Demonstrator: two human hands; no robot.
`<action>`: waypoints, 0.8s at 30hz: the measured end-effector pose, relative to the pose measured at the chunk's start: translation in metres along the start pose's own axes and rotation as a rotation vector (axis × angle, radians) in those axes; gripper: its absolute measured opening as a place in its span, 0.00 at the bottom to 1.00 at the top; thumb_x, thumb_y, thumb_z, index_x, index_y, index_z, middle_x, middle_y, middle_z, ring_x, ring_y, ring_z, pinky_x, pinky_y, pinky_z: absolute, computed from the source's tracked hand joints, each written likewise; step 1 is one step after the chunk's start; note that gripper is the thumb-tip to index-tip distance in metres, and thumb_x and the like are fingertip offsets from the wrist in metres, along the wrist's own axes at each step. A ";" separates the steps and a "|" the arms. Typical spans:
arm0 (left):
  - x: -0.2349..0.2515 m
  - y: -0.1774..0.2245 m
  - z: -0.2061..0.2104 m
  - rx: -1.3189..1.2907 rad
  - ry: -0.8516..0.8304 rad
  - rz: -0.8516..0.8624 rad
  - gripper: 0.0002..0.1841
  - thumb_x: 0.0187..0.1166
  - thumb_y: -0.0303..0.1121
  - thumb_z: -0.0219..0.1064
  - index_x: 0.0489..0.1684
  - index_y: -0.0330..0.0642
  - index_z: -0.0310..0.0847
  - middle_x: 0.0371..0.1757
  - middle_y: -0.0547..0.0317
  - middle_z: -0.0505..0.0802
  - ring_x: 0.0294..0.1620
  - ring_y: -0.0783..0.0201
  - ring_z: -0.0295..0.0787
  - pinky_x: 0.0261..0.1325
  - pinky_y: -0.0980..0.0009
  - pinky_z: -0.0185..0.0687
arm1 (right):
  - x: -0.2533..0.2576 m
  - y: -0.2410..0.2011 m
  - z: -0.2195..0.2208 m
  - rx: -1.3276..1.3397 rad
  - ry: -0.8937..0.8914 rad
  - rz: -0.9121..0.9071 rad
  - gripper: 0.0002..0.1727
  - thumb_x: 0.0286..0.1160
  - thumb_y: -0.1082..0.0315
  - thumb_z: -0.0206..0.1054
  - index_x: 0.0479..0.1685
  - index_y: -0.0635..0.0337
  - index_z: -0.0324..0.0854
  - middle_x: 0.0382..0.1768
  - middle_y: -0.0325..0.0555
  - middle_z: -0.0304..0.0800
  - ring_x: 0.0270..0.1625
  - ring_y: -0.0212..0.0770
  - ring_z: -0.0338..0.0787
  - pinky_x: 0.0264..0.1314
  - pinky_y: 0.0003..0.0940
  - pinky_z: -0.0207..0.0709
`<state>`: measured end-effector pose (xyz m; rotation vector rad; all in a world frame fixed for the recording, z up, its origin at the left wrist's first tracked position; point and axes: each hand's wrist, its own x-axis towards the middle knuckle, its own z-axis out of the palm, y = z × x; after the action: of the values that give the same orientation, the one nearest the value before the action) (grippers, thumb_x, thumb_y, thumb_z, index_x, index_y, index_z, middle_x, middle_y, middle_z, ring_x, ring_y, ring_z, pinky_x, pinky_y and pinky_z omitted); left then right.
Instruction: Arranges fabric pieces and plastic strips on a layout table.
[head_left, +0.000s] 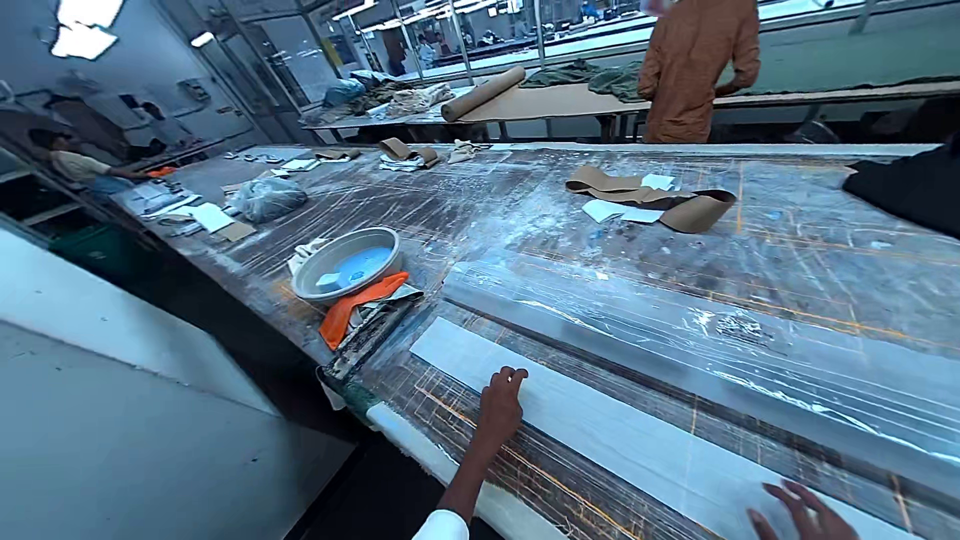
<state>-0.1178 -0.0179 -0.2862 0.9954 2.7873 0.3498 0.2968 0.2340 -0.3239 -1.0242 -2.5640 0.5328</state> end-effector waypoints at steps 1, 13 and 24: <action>0.008 -0.021 -0.001 0.020 -0.024 -0.004 0.29 0.72 0.20 0.58 0.73 0.57 0.81 0.72 0.50 0.84 0.70 0.44 0.82 0.61 0.45 0.83 | 0.004 -0.021 0.011 0.033 -0.032 -0.049 0.32 0.81 0.38 0.61 0.72 0.51 0.83 0.78 0.59 0.76 0.82 0.66 0.72 0.81 0.69 0.58; 0.041 -0.089 -0.040 0.018 -0.424 0.463 0.12 0.77 0.22 0.60 0.52 0.41 0.88 0.59 0.48 0.90 0.67 0.43 0.84 0.64 0.40 0.77 | 0.042 -0.212 0.115 0.109 0.002 -0.183 0.23 0.82 0.44 0.61 0.61 0.47 0.89 0.63 0.49 0.88 0.67 0.55 0.84 0.67 0.63 0.71; 0.073 -0.175 -0.053 -0.032 -0.191 0.306 0.17 0.75 0.19 0.60 0.54 0.45 0.90 0.60 0.50 0.91 0.63 0.46 0.87 0.58 0.46 0.85 | 0.055 -0.285 0.186 -0.032 0.074 -0.089 0.21 0.82 0.38 0.54 0.53 0.32 0.90 0.59 0.33 0.88 0.65 0.45 0.83 0.64 0.58 0.66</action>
<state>-0.2908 -0.1108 -0.2885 1.3729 2.4538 0.3165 0.0126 0.0404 -0.3483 -0.9177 -2.5461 0.4246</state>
